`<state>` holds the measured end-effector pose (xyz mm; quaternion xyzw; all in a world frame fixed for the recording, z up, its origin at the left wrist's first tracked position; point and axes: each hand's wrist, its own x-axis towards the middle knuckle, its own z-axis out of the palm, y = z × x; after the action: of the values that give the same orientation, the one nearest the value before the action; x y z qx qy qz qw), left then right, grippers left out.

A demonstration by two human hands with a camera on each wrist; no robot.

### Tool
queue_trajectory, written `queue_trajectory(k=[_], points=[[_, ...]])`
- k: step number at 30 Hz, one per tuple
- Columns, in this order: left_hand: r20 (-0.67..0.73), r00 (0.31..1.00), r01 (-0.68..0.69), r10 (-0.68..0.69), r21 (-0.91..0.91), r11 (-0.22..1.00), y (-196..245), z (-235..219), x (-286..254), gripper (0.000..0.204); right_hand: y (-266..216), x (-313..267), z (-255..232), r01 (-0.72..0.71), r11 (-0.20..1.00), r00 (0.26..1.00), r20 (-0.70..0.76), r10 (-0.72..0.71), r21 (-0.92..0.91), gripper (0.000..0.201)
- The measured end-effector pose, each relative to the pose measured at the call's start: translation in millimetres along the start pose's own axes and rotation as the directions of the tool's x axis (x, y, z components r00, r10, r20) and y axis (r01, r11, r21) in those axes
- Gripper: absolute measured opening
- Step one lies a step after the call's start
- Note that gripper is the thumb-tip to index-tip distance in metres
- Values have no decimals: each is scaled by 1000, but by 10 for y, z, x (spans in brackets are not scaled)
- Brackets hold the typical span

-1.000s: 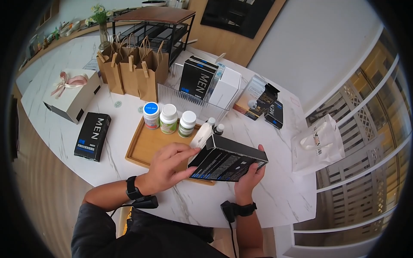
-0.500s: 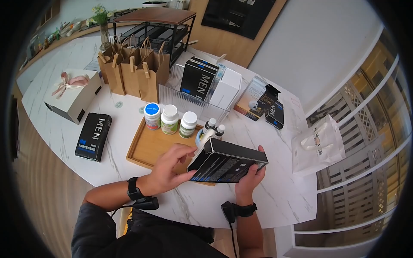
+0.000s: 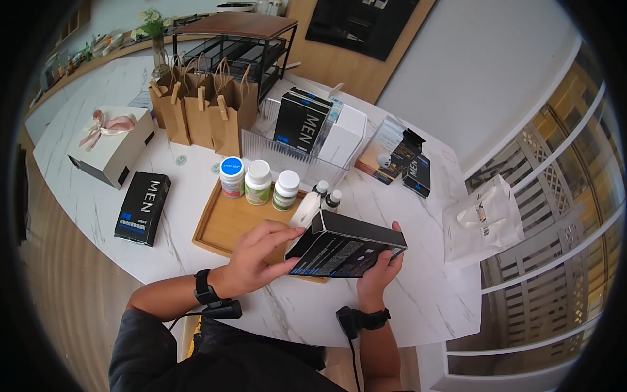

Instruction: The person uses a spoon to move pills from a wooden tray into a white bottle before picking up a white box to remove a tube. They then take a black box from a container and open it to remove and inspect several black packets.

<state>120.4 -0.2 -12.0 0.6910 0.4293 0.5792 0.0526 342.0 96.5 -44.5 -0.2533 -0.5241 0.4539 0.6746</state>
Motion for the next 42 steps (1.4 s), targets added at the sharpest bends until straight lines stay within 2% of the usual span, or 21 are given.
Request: queue_trajectory(k=[7, 13, 15, 18, 22, 24, 28, 31, 34, 37, 39, 40, 42], points=[[5, 999, -44, 44, 13, 999, -20, -2, -1, 51, 26, 6, -38, 7, 999, 1000, 6, -7, -39, 76], [55, 997, 64, -62, -34, 997, -1, -10, 0, 51, 25, 4, -58, 17, 1000, 1000, 20, -16, -26, 78], [45, 998, -39, 40, -23, 999, -13, -9, -17, 50, -26, -1, -11, -5, 999, 1000, 17, 5, 35, 83], [17, 1000, 19, -18, -76, 997, 17, -2, -18, 49, 34, 0, -72, 1, 1000, 1000, 27, -1, -17, 79], [25, 1000, 11, -10, -50, 999, -6, 0, 2, 48, 1, 1, -28, 8, 999, 1000, 17, -7, -46, 78], [14, 1000, -24, 24, -29, 999, -12, 0, 6, 49, -19, 0, -2, -5, 1000, 1000, -1, 5, 16, 80], [19, 1000, -13, 13, -10, 1000, 16, -11, 11, 49, -2, 1, -18, 2, 1000, 1000, -4, -2, 10, 80], [12, 1000, -12, 12, -6, 1000, 3, -2, 1, 49, 14, 0, -36, 12, 999, 1000, 6, -12, -47, 77], [74, 997, -33, 33, 9, 999, -7, 0, -18, 46, -4, 4, -11, 6, 1000, 1000, 2, -6, 3, 80], [60, 998, 5, -4, -26, 1000, 11, 1, 9, 41, 13, 11, -44, 8, 1000, 1000, 18, -8, 1, 80], [145, 988, 74, -58, -111, 991, -2, -17, 21, 36, 96, 21, -127, 25, 998, 997, 69, -21, -55, 80], [148, 987, 72, -55, -111, 991, -21, -19, 20, 36, 118, 26, -146, 27, 998, 998, 65, -23, -54, 80], [186, 972, 170, -143, -141, 975, -64, -21, 9, 30, 145, 29, -164, 28, 996, 995, 99, -19, -84, 77]])
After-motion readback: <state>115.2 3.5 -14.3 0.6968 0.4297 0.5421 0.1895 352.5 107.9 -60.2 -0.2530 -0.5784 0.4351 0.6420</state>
